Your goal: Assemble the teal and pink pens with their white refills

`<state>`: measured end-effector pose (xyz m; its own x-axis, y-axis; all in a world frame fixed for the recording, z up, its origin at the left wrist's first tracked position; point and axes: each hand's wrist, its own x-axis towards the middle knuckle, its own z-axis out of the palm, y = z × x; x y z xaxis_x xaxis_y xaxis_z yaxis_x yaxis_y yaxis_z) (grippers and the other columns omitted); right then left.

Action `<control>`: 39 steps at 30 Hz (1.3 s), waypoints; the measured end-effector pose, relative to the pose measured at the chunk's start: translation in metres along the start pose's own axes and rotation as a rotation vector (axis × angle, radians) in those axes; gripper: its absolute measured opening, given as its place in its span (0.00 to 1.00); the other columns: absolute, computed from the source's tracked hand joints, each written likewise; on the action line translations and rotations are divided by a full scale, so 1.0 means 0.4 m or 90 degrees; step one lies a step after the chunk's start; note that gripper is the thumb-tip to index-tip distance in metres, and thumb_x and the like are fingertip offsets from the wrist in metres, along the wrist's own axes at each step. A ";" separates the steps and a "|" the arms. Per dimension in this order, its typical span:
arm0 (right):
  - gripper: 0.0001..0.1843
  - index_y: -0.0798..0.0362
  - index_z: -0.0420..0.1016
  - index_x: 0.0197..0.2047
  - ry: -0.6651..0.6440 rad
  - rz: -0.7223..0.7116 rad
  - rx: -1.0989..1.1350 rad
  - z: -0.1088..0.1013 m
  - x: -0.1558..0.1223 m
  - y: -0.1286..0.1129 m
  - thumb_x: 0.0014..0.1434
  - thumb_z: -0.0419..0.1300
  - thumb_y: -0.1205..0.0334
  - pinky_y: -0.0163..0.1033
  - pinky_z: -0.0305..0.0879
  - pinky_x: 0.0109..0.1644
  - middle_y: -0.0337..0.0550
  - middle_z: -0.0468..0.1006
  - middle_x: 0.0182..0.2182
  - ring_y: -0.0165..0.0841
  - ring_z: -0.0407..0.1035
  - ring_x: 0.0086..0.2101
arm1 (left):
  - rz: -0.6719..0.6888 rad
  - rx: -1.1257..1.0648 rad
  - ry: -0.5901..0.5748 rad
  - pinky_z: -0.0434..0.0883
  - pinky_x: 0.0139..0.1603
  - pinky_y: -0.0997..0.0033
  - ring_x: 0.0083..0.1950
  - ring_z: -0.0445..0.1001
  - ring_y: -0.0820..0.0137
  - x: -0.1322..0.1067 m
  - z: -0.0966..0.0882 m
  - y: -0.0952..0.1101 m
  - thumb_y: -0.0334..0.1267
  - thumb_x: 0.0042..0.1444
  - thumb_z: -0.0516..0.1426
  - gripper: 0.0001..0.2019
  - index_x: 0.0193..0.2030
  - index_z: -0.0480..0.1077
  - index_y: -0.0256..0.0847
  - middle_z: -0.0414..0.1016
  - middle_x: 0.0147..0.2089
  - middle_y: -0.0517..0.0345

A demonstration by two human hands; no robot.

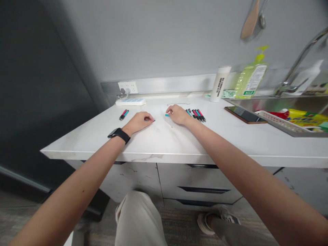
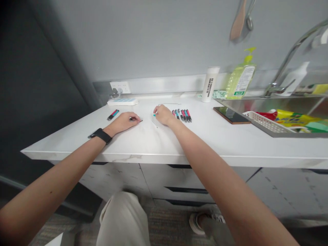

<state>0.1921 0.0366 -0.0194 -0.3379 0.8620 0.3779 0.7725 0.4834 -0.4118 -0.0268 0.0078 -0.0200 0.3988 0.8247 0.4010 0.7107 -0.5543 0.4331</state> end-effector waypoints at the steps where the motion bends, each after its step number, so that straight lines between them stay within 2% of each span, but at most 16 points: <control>1: 0.13 0.55 0.76 0.43 0.005 0.007 -0.013 0.000 0.000 0.006 0.56 0.56 0.73 0.39 0.59 0.55 0.51 0.73 0.45 0.37 0.67 0.46 | 0.007 0.003 -0.004 0.69 0.46 0.66 0.38 0.74 0.66 0.002 0.001 0.004 0.35 0.46 0.56 0.08 0.31 0.76 0.39 0.79 0.35 0.54; 7: 0.13 0.55 0.77 0.43 -0.036 0.037 -0.049 -0.001 -0.005 0.026 0.55 0.58 0.71 0.42 0.60 0.53 0.54 0.74 0.45 0.41 0.68 0.46 | 0.028 -0.031 -0.037 0.68 0.50 0.66 0.42 0.74 0.67 0.012 0.002 0.028 0.35 0.48 0.57 0.09 0.36 0.77 0.39 0.79 0.39 0.54; 12: 0.12 0.56 0.76 0.42 -0.050 0.037 -0.028 -0.005 -0.007 0.015 0.53 0.60 0.71 0.40 0.61 0.52 0.51 0.78 0.39 0.40 0.70 0.44 | 0.011 -0.073 -0.024 0.69 0.46 0.67 0.38 0.74 0.68 0.012 0.001 0.027 0.38 0.46 0.60 0.09 0.34 0.75 0.38 0.78 0.35 0.55; 17: 0.14 0.56 0.74 0.46 -0.056 0.045 -0.059 -0.008 -0.009 0.013 0.54 0.58 0.69 0.41 0.62 0.50 0.52 0.78 0.41 0.40 0.71 0.44 | 0.006 -0.069 -0.017 0.69 0.42 0.67 0.35 0.71 0.68 0.010 0.010 0.021 0.40 0.46 0.60 0.08 0.32 0.73 0.38 0.75 0.31 0.55; 23: 0.14 0.54 0.74 0.46 -0.062 0.076 -0.063 -0.013 -0.010 0.009 0.57 0.56 0.63 0.42 0.62 0.50 0.51 0.78 0.41 0.40 0.71 0.43 | 0.021 -0.114 -0.023 0.68 0.47 0.66 0.39 0.73 0.67 0.001 0.006 0.020 0.41 0.49 0.58 0.09 0.35 0.72 0.39 0.77 0.36 0.54; 28: 0.14 0.55 0.75 0.46 -0.053 0.050 -0.077 -0.016 -0.011 -0.002 0.58 0.55 0.65 0.41 0.62 0.49 0.51 0.78 0.42 0.39 0.71 0.42 | -0.079 -0.023 0.129 0.67 0.49 0.63 0.43 0.73 0.63 -0.007 -0.005 -0.029 0.33 0.44 0.58 0.08 0.34 0.71 0.41 0.77 0.39 0.54; 31: 0.13 0.56 0.77 0.44 -0.050 0.007 -0.095 -0.015 -0.012 -0.012 0.58 0.54 0.66 0.38 0.62 0.48 0.51 0.77 0.43 0.38 0.71 0.41 | -0.122 -0.034 0.130 0.67 0.48 0.64 0.42 0.73 0.63 -0.012 -0.004 -0.051 0.32 0.41 0.59 0.08 0.32 0.70 0.41 0.77 0.37 0.55; 35: 0.12 0.56 0.78 0.43 -0.074 -0.046 -0.119 -0.014 -0.013 -0.024 0.59 0.54 0.67 0.34 0.62 0.48 0.49 0.77 0.41 0.34 0.70 0.41 | -0.136 0.005 0.109 0.68 0.46 0.65 0.40 0.73 0.65 -0.016 -0.005 -0.047 0.34 0.40 0.59 0.10 0.34 0.69 0.41 0.76 0.37 0.55; 39: 0.14 0.56 0.78 0.45 -0.062 -0.020 -0.140 -0.020 -0.010 -0.022 0.59 0.54 0.69 0.33 0.62 0.49 0.50 0.76 0.44 0.32 0.71 0.41 | -0.161 0.055 0.097 0.68 0.46 0.65 0.40 0.73 0.65 -0.018 -0.010 -0.038 0.32 0.42 0.57 0.09 0.34 0.68 0.40 0.75 0.38 0.54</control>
<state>0.1910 0.0278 -0.0107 -0.4057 0.8627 0.3020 0.8555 0.4747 -0.2069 -0.0428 0.0098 -0.0265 0.1170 0.9052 0.4086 0.8259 -0.3172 0.4662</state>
